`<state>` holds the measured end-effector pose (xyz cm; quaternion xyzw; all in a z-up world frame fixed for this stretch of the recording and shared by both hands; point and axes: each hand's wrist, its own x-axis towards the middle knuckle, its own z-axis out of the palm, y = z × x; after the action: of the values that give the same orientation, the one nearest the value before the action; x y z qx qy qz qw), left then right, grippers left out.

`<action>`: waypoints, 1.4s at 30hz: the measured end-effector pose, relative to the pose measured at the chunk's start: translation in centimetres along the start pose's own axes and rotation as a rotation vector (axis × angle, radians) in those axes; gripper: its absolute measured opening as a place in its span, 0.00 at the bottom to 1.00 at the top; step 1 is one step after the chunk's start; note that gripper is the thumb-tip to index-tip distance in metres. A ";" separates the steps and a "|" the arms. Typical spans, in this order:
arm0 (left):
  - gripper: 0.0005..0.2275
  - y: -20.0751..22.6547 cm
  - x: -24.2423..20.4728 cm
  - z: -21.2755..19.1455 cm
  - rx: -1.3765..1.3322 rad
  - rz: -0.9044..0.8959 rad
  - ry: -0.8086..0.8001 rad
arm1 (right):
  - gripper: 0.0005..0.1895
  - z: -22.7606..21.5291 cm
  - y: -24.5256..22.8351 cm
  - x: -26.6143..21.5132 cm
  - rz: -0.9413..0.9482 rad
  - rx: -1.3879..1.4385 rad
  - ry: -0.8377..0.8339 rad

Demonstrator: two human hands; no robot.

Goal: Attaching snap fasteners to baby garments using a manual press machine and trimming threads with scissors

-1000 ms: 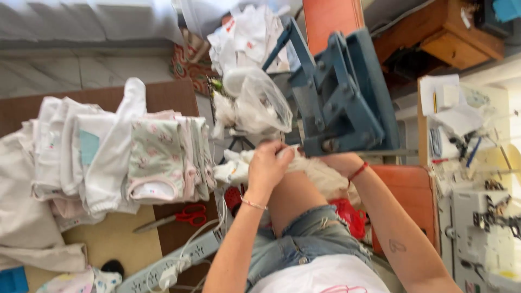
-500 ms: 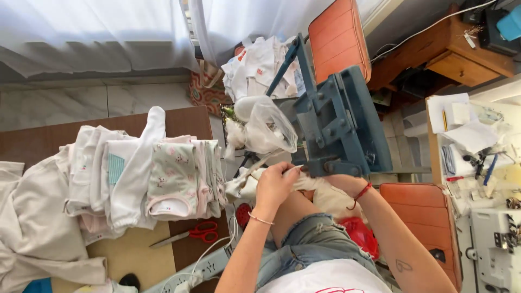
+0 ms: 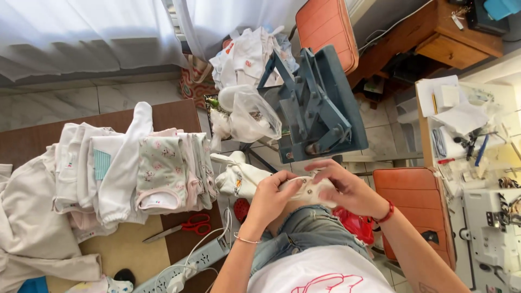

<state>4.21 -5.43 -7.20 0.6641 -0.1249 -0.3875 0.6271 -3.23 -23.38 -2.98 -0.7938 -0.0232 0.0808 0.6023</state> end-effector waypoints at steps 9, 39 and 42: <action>0.08 2.8 0.0 3.8 0.076 0.160 -0.013 | 0.05 -2.4 -0.1 -1.3 -0.255 -0.567 0.052; 0.04 2.5 1.3 9.1 0.644 0.439 0.161 | 0.10 -4.8 3.3 -4.0 -0.247 -0.537 0.342; 0.05 1.8 1.6 9.5 0.644 0.247 0.120 | 0.05 -5.2 2.5 -3.3 -0.272 -0.426 0.280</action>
<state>-0.49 -13.77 -5.24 0.8294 -0.2828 -0.2096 0.4338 -5.86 -29.44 -3.66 -0.8954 -0.0626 -0.1179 0.4248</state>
